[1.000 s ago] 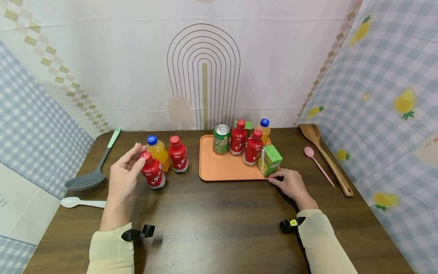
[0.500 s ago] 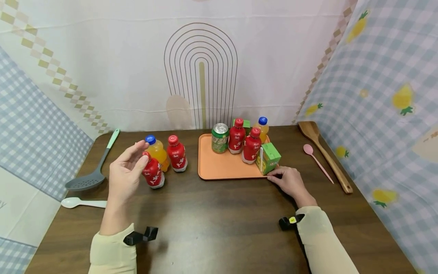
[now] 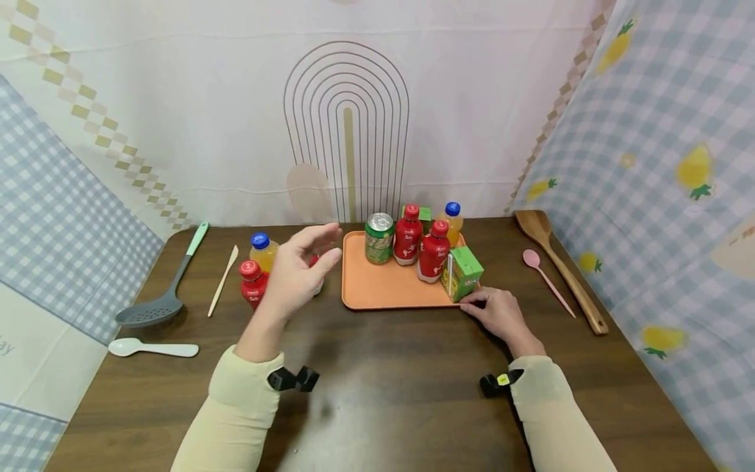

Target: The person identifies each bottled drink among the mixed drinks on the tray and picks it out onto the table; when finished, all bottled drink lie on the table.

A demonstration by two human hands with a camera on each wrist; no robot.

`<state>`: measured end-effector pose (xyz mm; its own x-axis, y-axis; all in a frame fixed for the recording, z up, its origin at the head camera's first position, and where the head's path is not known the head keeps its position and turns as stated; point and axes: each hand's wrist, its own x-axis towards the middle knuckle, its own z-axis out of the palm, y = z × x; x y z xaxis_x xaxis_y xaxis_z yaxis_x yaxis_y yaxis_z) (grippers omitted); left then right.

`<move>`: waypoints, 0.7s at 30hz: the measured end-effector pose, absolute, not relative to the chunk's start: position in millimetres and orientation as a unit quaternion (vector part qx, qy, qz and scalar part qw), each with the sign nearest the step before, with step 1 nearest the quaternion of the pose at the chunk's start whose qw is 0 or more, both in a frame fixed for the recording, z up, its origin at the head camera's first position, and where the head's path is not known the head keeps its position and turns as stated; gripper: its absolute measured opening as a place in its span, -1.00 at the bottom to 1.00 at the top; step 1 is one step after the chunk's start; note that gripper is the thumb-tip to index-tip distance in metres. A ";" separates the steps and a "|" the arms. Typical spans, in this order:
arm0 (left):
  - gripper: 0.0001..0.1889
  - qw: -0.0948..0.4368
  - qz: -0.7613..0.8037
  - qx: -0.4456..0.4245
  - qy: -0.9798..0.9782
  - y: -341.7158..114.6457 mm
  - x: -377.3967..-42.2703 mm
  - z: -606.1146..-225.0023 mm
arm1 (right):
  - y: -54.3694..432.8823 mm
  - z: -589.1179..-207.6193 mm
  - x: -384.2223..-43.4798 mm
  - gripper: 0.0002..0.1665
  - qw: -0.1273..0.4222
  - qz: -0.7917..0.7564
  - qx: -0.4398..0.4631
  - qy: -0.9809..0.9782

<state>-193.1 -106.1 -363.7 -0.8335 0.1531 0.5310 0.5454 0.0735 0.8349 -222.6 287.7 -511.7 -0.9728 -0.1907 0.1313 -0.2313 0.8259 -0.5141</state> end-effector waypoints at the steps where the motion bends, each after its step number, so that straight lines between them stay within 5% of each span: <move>1: -0.61 0.149 -0.625 -0.249 -0.724 -100.3 -195.3 -363.0 | 287.7 -512.3 -222.3 -0.87 0.037 0.273 0.111 -0.955; 12: -0.64 0.117 -0.544 -0.302 -0.775 -35.7 -233.9 -367.9 | 291.5 -512.1 -222.5 -0.89 0.038 0.273 0.115 -0.955; 21: -0.59 0.079 -0.515 -0.256 -0.814 5.2 -269.7 -378.0 | 288.0 -512.5 -223.0 -0.89 0.041 0.272 0.117 -0.954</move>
<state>-269.7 5.2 -378.0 -0.8564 0.3350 0.3930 0.4984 0.3377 0.7984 -223.0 288.0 -512.5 -0.9694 -0.2006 0.1415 -0.2451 0.8247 -0.5098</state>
